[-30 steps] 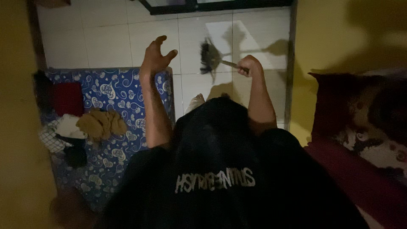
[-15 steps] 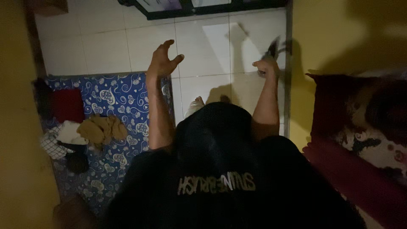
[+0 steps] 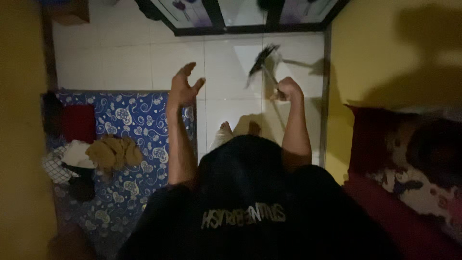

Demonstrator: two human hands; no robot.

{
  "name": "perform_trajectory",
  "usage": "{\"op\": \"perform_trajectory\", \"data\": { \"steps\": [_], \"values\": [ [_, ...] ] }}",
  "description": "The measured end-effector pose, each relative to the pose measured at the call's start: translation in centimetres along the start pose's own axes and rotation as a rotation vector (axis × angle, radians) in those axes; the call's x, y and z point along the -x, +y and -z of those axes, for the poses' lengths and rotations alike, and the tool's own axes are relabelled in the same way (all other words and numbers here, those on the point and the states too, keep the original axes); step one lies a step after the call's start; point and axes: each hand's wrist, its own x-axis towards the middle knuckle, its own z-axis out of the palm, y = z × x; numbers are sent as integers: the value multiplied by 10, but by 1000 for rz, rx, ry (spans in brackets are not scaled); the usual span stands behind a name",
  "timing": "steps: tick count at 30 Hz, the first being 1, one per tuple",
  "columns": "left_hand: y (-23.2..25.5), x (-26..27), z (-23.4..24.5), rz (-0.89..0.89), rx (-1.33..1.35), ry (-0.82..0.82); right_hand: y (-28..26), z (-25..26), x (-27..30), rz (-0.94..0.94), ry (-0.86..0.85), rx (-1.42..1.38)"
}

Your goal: The person sweeps the tiled floor with a broom, moving back and forth across the room. The person is barefoot and wears a black t-shirt.

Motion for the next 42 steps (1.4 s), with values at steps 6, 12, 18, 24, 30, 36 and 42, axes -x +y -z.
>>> {"op": "perform_trajectory", "data": {
  "steps": [6,12,18,24,30,36,42],
  "values": [
    [-9,2,-2,28,-56,-17,19,-21,-14,-21,-102,-194],
    [-13,7,-1,91,-3,-60,49,-17,-24,-28,115,252],
    [-25,5,3,74,11,-34,68,-8,3,-37,298,420],
    [-32,-5,8,74,119,-87,76,-3,25,356,536,619],
    [-53,-3,-6,96,97,-115,67,-29,12,-75,332,439],
    [-65,-5,-4,61,264,-88,32,-46,11,35,264,398],
    [-67,-7,8,146,166,-108,13,-73,12,110,182,289]
  ]
}}
